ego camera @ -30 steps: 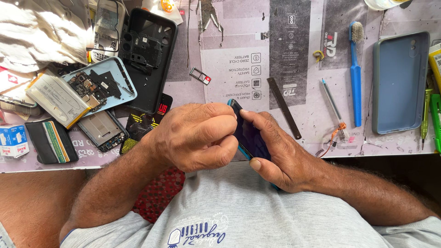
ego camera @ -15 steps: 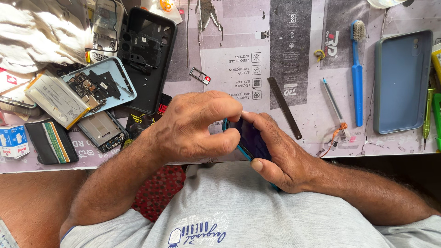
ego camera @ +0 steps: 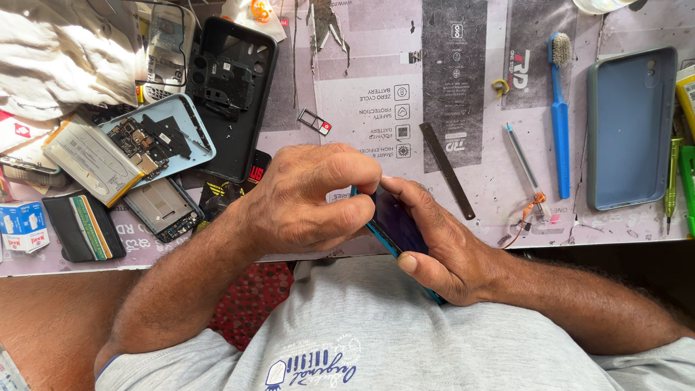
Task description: The person uses a metal prying tool to separate the back cover of a blue smartphone. After opening the device, they place the back cover aside and use a green screwdriver to unscrew components inside the phone's chassis.
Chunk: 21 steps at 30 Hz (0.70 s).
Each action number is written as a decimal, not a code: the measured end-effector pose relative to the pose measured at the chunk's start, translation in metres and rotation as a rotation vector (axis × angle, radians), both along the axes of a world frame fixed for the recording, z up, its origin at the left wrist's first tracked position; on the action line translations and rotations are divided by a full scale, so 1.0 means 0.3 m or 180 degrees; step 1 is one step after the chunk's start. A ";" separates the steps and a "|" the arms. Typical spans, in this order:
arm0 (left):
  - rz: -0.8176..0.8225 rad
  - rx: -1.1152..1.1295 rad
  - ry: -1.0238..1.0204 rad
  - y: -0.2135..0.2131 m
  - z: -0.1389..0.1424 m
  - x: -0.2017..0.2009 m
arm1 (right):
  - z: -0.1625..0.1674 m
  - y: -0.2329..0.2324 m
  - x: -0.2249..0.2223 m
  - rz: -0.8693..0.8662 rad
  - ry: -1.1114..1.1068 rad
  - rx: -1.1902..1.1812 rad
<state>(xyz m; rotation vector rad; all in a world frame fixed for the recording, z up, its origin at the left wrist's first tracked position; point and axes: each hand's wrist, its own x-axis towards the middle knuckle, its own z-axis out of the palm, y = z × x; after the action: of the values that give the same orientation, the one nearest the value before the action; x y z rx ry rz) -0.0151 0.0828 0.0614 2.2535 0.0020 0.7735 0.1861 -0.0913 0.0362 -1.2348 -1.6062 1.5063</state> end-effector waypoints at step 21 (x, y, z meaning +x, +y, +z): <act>-0.0092 0.0206 -0.0128 0.015 -0.010 0.006 | -0.012 -0.011 -0.011 0.0021 0.0247 -0.0315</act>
<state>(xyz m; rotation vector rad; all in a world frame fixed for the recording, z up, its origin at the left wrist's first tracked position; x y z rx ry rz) -0.0134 0.0874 0.0584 2.2934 -0.0754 0.8139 0.1827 -0.0946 0.0325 -1.2098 -1.5027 1.6349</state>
